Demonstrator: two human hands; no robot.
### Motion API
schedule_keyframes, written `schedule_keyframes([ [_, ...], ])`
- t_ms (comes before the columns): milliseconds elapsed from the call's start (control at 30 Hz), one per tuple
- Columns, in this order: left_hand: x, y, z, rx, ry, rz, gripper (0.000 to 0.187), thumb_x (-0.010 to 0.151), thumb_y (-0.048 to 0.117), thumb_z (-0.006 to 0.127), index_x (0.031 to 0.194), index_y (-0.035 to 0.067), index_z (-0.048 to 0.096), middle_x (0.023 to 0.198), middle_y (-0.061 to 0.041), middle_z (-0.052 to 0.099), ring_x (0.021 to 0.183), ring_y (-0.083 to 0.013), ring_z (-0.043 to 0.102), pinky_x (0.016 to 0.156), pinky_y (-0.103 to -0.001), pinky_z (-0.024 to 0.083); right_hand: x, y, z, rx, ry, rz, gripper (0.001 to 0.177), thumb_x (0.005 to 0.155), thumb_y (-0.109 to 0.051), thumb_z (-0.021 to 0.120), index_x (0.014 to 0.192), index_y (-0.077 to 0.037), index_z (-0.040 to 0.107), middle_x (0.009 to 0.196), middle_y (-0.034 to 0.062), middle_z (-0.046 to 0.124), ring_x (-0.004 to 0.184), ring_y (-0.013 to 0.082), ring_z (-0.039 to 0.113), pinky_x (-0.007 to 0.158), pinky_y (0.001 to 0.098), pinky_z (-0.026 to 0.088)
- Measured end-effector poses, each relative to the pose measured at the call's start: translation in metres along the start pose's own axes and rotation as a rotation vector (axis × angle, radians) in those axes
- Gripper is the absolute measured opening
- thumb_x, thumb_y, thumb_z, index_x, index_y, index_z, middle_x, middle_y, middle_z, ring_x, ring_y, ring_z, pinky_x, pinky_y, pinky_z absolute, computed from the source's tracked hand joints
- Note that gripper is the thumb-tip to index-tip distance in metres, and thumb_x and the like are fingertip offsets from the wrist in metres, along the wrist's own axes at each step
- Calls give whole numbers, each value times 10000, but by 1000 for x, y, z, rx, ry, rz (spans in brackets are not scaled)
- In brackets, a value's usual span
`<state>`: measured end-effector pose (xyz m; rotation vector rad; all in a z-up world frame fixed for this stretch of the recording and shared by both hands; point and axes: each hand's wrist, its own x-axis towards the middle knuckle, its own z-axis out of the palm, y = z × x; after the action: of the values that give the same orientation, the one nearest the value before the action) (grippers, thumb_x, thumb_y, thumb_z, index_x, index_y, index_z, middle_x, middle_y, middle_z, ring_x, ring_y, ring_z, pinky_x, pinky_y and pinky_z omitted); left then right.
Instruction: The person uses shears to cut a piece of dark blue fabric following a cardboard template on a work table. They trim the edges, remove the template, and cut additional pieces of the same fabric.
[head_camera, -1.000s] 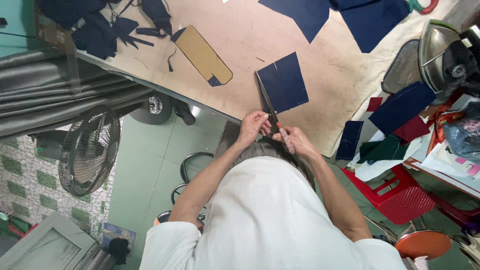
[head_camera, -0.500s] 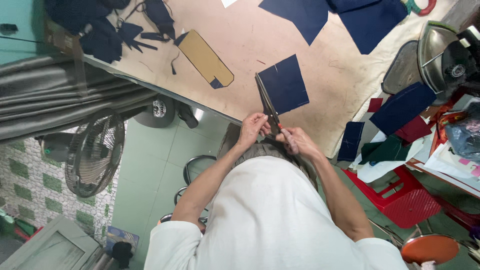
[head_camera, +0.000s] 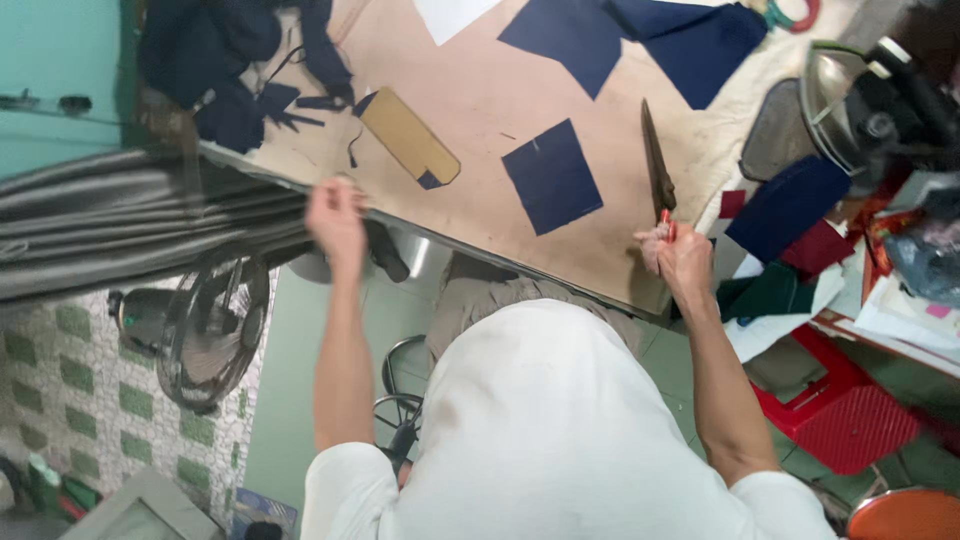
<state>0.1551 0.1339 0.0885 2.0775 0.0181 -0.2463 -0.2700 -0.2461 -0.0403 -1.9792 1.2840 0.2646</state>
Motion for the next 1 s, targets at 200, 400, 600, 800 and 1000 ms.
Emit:
schedule_keyframes([
  [200,132,-39,-30,164,42,289,108,959,43,607,977,110,691,783,-86,695,621,-176,696,495,-243,543,-19,-86,-36,-15,229,-85,266,849,-204,721,1014,1,682,926,248,671,956,452,663,872,502,516],
  [400,84,35,87,415,13,728,225,950,38,608,1158,24,692,947,-197,744,797,-337,685,696,-429,508,-31,-125,-20,-530,759,-226,159,988,-179,524,882,-63,546,835,169,542,770,331,537,708,446,460],
  [600,18,55,242,140,-741,883,270,999,93,644,1255,8,646,1120,-235,672,1033,-406,656,913,-516,512,-35,-174,43,-137,622,-113,308,927,-283,702,1086,-36,606,950,129,554,921,332,614,820,413,509],
  [800,11,73,290,437,-932,1251,160,857,233,786,919,163,656,930,-32,557,949,-294,591,825,-466,481,-24,-184,57,129,554,42,94,1019,-197,590,1026,-103,586,962,80,539,932,278,580,810,367,480],
  [1000,16,82,245,256,-1355,955,185,1046,233,540,1054,51,571,951,-248,675,945,-448,675,769,-522,519,-79,-210,37,564,556,-76,107,949,-125,635,969,-24,606,895,218,618,904,344,649,789,415,515],
])
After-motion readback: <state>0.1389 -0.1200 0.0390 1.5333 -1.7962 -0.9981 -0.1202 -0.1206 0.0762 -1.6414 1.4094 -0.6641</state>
